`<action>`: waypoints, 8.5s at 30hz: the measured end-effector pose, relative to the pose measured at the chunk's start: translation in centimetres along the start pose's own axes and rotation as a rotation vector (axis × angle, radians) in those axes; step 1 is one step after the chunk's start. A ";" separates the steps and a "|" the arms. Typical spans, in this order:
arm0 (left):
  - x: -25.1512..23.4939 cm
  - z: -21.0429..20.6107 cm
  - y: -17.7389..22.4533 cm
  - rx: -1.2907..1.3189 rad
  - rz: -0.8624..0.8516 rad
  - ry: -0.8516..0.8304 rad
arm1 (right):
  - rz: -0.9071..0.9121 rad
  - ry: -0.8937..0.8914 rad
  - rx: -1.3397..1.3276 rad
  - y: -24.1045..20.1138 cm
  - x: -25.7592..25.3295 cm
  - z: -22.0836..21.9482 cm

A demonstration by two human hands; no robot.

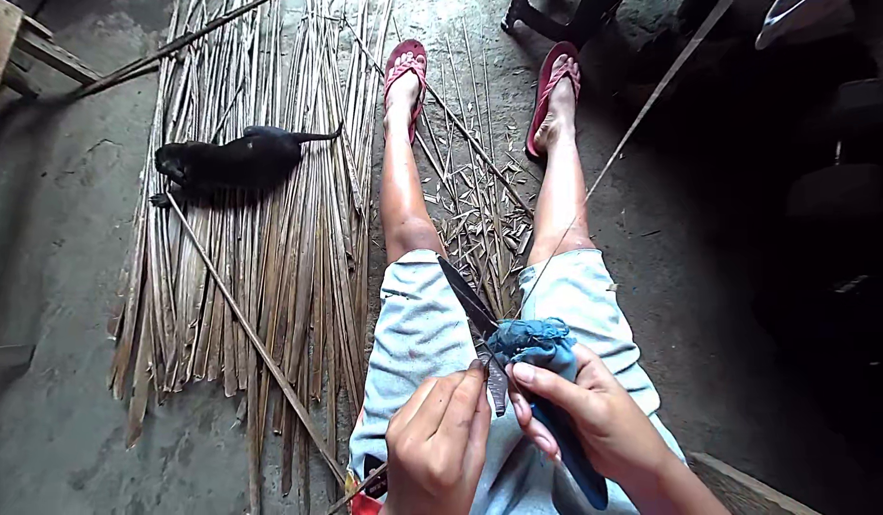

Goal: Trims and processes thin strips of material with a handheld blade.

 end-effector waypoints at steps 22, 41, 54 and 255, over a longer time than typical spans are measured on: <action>0.5 0.3 0.1 0.024 0.004 -0.016 | 0.087 0.026 0.233 -2.5 -0.3 1.1; -0.6 0.3 -0.3 0.141 0.261 -0.190 | -0.237 0.059 -0.008 0.1 3.6 -1.5; 0.2 0.2 0.7 -0.051 0.108 -0.094 | 0.069 0.097 0.223 1.6 1.7 -0.9; 1.2 0.6 0.3 -0.209 0.240 -0.214 | 0.143 0.434 0.359 1.1 -0.6 1.3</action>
Point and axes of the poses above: each hand's wrist, its own x-axis away from the middle knuckle, its own z-axis out of the back of the hand, y = z × x, the point moved 1 cm from there along -x, towards the middle knuckle, and after that the axes turned 1 degree about z, right-handed, at the moved point
